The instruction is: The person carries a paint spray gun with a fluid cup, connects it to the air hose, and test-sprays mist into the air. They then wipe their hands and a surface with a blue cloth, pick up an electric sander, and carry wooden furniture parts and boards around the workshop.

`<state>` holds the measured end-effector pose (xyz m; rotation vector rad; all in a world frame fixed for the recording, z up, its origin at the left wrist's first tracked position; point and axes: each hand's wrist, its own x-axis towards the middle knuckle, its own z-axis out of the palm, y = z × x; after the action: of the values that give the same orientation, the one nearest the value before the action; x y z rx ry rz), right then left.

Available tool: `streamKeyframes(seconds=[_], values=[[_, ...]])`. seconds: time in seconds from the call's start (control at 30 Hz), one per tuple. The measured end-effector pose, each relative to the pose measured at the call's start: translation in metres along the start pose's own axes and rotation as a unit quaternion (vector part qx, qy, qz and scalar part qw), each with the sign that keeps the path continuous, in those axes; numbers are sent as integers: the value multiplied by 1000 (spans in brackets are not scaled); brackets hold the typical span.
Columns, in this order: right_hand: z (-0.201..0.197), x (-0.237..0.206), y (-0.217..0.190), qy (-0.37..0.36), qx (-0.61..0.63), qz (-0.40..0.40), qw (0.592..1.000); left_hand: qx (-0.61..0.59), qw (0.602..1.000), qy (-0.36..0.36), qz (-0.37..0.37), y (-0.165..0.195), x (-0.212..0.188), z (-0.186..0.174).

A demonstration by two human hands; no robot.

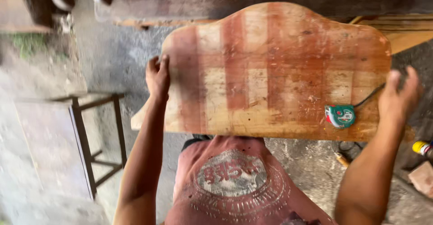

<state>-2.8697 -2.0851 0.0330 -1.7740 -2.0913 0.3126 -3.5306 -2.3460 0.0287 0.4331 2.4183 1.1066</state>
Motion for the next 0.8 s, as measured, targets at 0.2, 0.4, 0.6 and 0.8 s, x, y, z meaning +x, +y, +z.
streamKeyframes(seconds=[0.2,0.4,0.6,0.8], values=[[-7,-117,-70,-136,-123,-15,983,99,986,16,134,19,-92,-51],[43,-70,-119,-97,-107,-175,974,4,998,-27,51,-12,-186,-147],[86,-75,-311,-136,-47,-373,916,-37,995,93,-15,-112,-278,-241],[116,-249,-565,-256,70,-618,740,-225,941,202,-153,-227,-367,-291]])
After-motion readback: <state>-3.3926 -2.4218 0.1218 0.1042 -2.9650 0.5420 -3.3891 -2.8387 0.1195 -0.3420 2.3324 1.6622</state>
